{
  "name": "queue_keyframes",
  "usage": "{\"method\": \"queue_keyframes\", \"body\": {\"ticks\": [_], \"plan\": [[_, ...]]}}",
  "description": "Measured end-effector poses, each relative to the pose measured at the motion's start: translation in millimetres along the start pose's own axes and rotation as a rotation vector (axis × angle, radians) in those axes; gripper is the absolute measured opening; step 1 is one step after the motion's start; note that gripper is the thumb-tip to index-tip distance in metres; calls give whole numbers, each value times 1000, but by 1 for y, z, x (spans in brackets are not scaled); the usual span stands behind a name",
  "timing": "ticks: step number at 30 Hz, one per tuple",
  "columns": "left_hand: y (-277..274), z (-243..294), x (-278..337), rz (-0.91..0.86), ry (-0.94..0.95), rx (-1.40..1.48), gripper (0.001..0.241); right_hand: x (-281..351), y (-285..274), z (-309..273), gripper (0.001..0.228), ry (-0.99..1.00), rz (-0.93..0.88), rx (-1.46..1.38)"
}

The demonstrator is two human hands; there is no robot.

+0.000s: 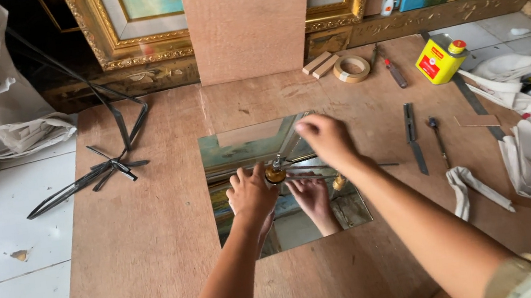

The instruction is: The person uses a glass cutter to score a small square mirror placed on a work surface. They repeatedly score the same line, adjust the cutter, and apply pressure to snap the mirror along the scored line. The person then picks up a plastic bottle and opens it.

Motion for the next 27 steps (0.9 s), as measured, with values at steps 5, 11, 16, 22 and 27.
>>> {"method": "queue_keyframes", "body": {"ticks": [5, 11, 16, 22, 27], "plan": [[32, -3, -42, -105, 104, -285, 46, 76, -86, 74, 35, 460, 112, -110], [-122, 90, 166, -200, 520, -650, 35, 135, -72, 122, 37, 825, -43, -238], [-123, 65, 257, -113, 615, -309, 32, 108, -59, 115, 33, 852, -5, -221], [-58, -8, 226, -372, 463, -478, 37, 71, -49, 122, 32, 838, -58, -169], [-48, 13, 189, -259, 455, -448, 33, 43, -46, 127, 36, 879, -126, -137]]}}
Point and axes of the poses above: each hand's wrist, its own x-axis away from the middle knuckle, its own y-axis out of the palm, z = x × y, the point moved 6 cm from there along -x, towards the middle knuckle, and after that the axes turned 3 degrees about z, right-handed, at the moved point
